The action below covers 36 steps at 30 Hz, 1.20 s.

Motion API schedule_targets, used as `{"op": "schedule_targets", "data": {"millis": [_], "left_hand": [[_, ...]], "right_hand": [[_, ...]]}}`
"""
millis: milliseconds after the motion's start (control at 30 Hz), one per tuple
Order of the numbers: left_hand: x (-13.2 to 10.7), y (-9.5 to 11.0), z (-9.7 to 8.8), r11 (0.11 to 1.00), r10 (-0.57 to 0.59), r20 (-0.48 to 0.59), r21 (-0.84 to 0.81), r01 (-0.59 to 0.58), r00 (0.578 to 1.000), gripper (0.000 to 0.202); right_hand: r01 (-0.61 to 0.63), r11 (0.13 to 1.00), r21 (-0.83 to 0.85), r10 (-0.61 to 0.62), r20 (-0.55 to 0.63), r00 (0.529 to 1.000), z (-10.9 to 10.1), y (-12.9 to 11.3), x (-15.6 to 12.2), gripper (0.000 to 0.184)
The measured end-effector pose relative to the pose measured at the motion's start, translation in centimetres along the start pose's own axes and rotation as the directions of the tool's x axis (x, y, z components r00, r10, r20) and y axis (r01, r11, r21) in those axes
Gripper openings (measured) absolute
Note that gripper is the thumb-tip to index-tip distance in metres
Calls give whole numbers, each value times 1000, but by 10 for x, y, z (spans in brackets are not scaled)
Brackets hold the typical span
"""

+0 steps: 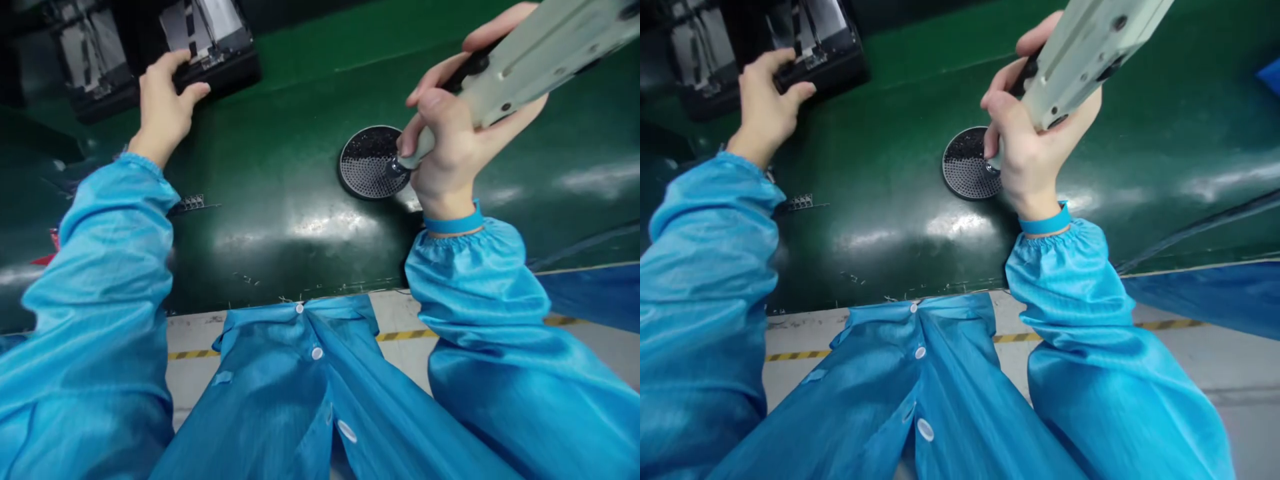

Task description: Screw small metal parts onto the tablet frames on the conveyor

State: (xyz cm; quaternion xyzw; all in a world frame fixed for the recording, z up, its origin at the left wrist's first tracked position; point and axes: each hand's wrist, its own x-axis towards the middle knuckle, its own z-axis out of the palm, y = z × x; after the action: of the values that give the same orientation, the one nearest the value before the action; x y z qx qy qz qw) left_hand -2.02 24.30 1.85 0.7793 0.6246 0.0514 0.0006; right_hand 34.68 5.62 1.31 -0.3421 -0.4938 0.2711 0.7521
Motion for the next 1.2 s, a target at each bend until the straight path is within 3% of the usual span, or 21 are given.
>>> {"op": "schedule_targets", "data": {"millis": [100,200,367,500,600,667,767,867,1033,1200], "left_hand": [[-50,16,-20,963,97,-2,-251,-95,995,57],[-118,35,-33,884,162,5,-446,-142,987,67],[-228,64,-34,847,248,53,-497,-190,967,57],[-280,84,-33,877,224,170,-464,-123,960,53],[-282,85,-44,881,255,284,-461,-101,924,55],[-265,74,-55,879,276,253,-457,-137,927,54],[-229,45,-65,924,224,143,-344,-164,964,50],[-196,14,-66,964,158,150,-236,-119,976,55],[-170,-14,-56,923,145,260,-382,-37,955,45],[-169,-17,-48,839,158,272,-545,16,949,67]], "right_hand": [[20,1000,22,-20,17,1000,1,-3,0,75],[11,1000,23,-13,55,998,-2,-5,0,67],[35,999,-8,-35,82,996,-9,1,-3,64],[85,995,-55,-80,94,992,-13,4,-5,55],[105,993,-48,-100,98,990,-16,8,-4,54],[103,994,-43,-99,98,990,-19,12,-2,56],[100,994,-49,-94,105,990,-23,18,0,61],[102,992,-74,-92,118,989,-25,18,-1,61],[69,989,-134,-51,136,989,-21,5,-6,53],[59,987,-150,-40,126,991,-17,4,-6,62]]}}
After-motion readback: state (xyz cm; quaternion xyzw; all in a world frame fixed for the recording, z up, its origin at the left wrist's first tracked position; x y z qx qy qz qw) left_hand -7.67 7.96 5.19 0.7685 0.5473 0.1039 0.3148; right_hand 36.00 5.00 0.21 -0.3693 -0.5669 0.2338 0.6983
